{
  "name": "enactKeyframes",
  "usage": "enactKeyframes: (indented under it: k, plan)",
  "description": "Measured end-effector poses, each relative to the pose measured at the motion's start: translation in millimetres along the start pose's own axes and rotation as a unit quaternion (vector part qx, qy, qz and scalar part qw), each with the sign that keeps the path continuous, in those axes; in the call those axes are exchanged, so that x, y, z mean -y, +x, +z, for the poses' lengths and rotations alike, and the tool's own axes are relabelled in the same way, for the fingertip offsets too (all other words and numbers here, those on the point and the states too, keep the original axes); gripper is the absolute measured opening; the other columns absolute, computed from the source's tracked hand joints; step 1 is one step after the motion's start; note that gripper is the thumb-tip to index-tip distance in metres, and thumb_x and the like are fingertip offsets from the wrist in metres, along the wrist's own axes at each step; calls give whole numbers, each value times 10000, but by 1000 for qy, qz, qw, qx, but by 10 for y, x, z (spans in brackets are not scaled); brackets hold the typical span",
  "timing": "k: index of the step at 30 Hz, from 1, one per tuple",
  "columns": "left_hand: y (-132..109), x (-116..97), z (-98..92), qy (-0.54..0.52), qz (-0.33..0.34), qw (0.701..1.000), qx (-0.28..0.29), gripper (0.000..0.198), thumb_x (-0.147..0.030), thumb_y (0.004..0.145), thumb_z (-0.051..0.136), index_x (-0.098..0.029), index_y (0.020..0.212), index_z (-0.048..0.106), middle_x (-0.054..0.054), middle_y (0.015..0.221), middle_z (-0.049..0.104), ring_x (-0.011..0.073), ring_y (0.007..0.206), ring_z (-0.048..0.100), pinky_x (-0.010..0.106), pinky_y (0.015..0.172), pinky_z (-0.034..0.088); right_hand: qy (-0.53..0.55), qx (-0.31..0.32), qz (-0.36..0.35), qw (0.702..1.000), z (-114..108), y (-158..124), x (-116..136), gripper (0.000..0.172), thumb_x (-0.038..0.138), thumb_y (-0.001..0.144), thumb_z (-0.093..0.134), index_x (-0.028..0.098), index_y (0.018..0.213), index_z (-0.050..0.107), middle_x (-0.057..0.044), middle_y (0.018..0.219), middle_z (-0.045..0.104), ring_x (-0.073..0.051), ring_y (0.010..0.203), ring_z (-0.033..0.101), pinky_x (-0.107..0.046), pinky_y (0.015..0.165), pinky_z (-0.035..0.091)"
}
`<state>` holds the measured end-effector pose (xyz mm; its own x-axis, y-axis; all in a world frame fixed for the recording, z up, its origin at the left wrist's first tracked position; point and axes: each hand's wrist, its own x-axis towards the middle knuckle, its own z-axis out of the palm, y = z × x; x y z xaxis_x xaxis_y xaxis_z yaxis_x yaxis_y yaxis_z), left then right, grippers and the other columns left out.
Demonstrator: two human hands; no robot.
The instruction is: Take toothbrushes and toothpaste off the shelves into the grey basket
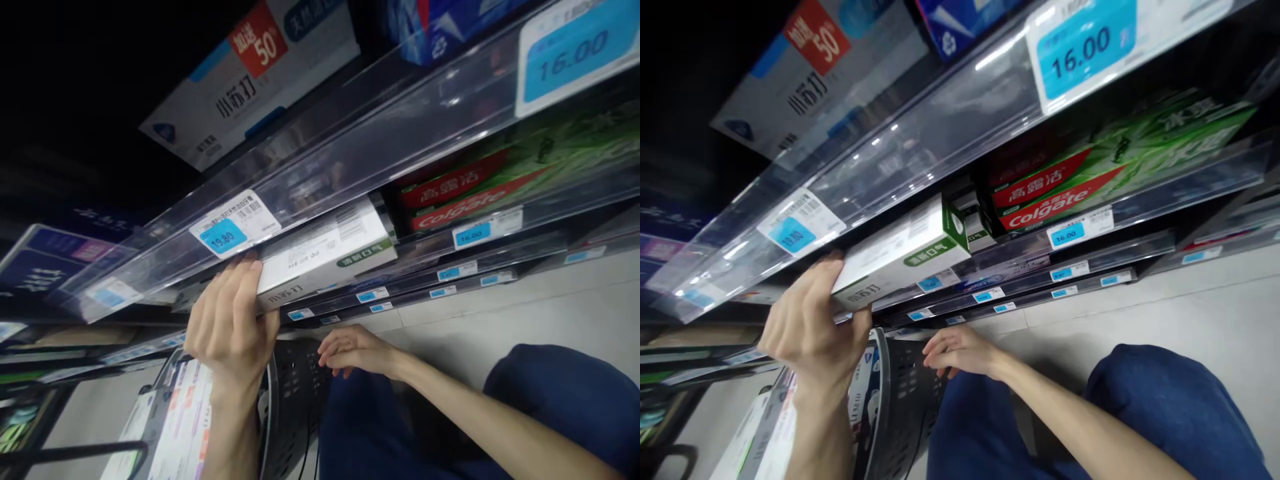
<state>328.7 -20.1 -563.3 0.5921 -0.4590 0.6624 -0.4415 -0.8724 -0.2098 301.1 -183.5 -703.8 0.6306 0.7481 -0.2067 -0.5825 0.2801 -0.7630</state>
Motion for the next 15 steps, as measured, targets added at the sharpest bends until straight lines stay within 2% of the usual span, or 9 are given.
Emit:
enactKeyframes:
  k: [3, 6, 8, 11, 15]
  plan:
    - [40, 163, 54, 43, -44, 997, 41, 480, -240, 825, 656, -160, 1293, 580, 153, 1198, 668, 354, 1151, 616, 473, 979, 451, -7, 2, 3, 1000, -8, -22, 11, 308, 302, 703, 749, 165, 975, 705, -50, 962, 732, -101, 670, 625, -206, 561, 467]
    - [163, 278, 79, 111, -100, 986, 76, 394, -414, 843, 634, -117, 1101, 610, 185, 985, 672, 380, 962, 642, 495, 859, 476, -12, 9, 1, 1000, -6, -7, -4, 302, 286, 705, 731, 164, 980, 711, -45, 955, 730, -94, 658, 622, -199, 554, 459]
    - [285, 310, 108, 135, -131, 977, 96, 398, -503, 863, 590, -121, 973, 609, 183, 873, 658, 398, 904, 643, 536, 846, 477, -15, 18, 1, 1000, 5, 15, -28, 302, 286, 709, 720, 163, 984, 712, -42, 949, 727, -92, 660, 625, -193, 552, 460]
    - [474, 322, 223, 111, -132, 977, 122, 388, -524, 905, 523, -146, 889, 606, 173, 873, 663, 407, 985, 638, 579, 936, 454, -30, 34, 6, 999, 36, 47, -72, 289, 302, 721, 720, 159, 972, 711, -46, 933, 723, -94, 658, 625, -185, 535, 460]
    - [722, 407, 483, 3, -96, 982, 165, 338, -426, 954, 464, -131, 990, 625, 174, 1047, 676, 388, 1186, 581, 591, 1079, 365, -47, 50, 18, 997, 82, 72, -132, 262, 294, 726, 723, 153, 946, 711, -45, 897, 715, -96, 653, 626, -175, 518, 463]
